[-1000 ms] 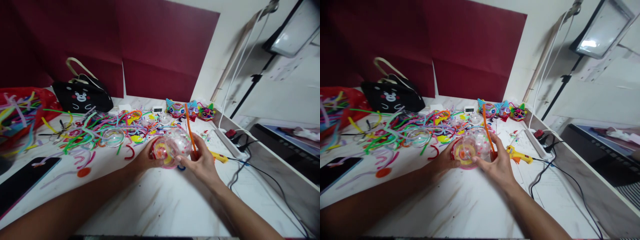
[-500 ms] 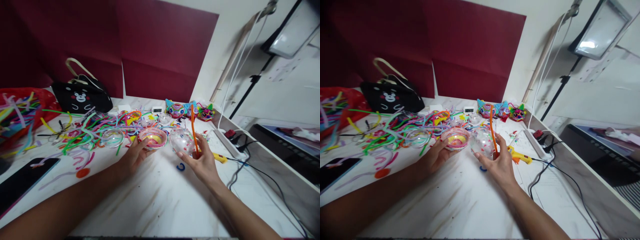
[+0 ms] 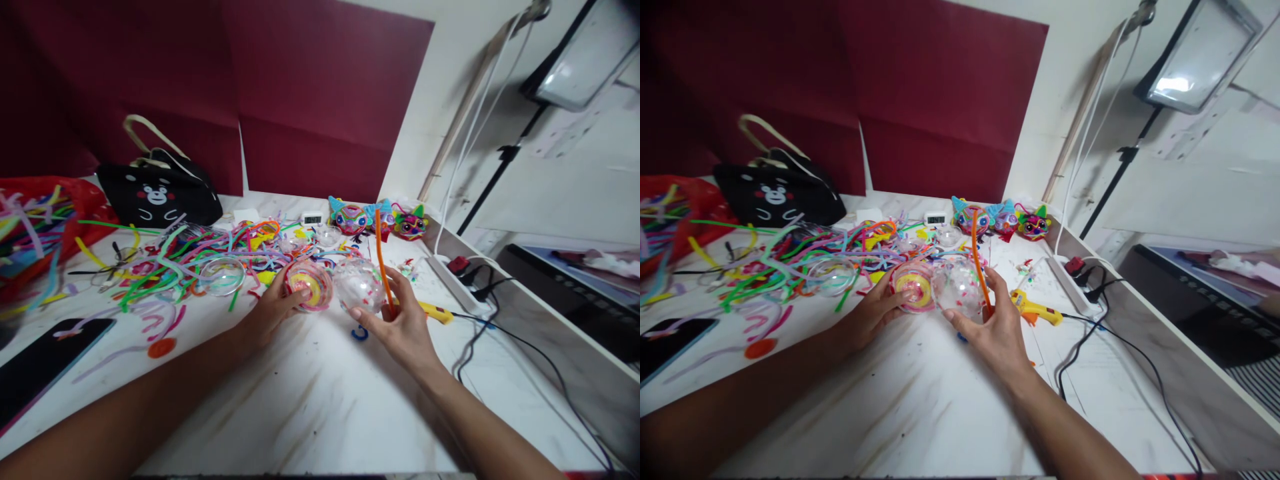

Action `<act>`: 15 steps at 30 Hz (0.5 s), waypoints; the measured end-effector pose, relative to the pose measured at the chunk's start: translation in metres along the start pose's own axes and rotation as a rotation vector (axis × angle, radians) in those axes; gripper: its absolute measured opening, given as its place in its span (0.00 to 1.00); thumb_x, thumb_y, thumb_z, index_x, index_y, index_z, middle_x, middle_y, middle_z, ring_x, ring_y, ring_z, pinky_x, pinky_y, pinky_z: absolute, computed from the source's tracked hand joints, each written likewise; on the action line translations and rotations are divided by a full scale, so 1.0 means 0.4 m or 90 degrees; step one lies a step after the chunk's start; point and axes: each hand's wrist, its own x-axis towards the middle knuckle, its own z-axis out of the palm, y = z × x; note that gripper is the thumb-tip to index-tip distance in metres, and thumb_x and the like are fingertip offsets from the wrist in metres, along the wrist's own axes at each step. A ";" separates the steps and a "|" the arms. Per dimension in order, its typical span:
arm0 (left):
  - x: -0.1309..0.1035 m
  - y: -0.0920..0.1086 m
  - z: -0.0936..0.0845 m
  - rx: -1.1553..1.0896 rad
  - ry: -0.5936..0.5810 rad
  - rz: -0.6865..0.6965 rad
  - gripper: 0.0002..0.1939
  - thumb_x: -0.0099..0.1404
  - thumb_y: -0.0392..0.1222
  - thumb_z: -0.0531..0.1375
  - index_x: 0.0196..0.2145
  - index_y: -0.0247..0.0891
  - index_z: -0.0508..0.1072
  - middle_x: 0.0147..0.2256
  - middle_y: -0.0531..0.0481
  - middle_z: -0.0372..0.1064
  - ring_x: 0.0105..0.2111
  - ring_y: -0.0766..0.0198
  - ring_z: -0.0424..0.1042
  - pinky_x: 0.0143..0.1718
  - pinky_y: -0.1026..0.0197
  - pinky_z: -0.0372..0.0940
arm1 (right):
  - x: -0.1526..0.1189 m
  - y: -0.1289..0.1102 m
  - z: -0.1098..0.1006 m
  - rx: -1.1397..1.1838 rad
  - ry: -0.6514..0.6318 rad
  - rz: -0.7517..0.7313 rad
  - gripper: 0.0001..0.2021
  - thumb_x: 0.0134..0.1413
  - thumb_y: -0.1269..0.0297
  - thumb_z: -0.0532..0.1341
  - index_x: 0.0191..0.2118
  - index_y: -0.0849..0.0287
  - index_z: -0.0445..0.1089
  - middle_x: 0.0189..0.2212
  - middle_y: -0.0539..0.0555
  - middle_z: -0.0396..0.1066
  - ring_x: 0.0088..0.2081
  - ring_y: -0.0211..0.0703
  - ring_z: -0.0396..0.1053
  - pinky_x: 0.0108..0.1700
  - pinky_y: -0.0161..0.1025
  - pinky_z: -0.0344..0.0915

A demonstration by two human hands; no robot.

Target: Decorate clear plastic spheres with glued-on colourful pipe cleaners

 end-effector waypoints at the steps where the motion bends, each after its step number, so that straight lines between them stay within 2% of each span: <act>1: 0.004 -0.004 -0.003 0.027 0.014 0.011 0.38 0.56 0.45 0.69 0.62 0.45 0.61 0.58 0.42 0.68 0.58 0.46 0.68 0.55 0.47 0.68 | -0.001 -0.001 0.001 0.003 -0.002 0.002 0.44 0.39 0.48 0.73 0.62 0.49 0.58 0.58 0.60 0.65 0.54 0.56 0.68 0.45 0.46 0.72; 6: 0.026 -0.028 -0.028 0.210 0.073 0.105 0.44 0.57 0.50 0.68 0.66 0.42 0.56 0.65 0.42 0.59 0.64 0.45 0.58 0.64 0.48 0.55 | -0.004 -0.008 0.000 0.014 -0.013 0.015 0.44 0.39 0.48 0.74 0.63 0.48 0.57 0.58 0.60 0.65 0.54 0.56 0.68 0.45 0.47 0.72; 11: 0.019 -0.012 -0.039 0.351 0.100 0.127 0.38 0.62 0.53 0.62 0.66 0.41 0.57 0.64 0.44 0.61 0.64 0.46 0.58 0.64 0.48 0.53 | -0.007 -0.016 -0.001 0.011 -0.018 0.017 0.44 0.39 0.48 0.73 0.63 0.49 0.57 0.56 0.61 0.66 0.52 0.56 0.69 0.45 0.47 0.72; 15: 0.012 0.010 -0.035 0.388 0.161 0.139 0.34 0.60 0.51 0.63 0.62 0.43 0.64 0.62 0.48 0.63 0.64 0.46 0.58 0.65 0.51 0.52 | -0.011 -0.022 -0.002 0.005 -0.014 0.033 0.44 0.38 0.47 0.73 0.62 0.50 0.58 0.56 0.61 0.66 0.51 0.56 0.69 0.44 0.47 0.72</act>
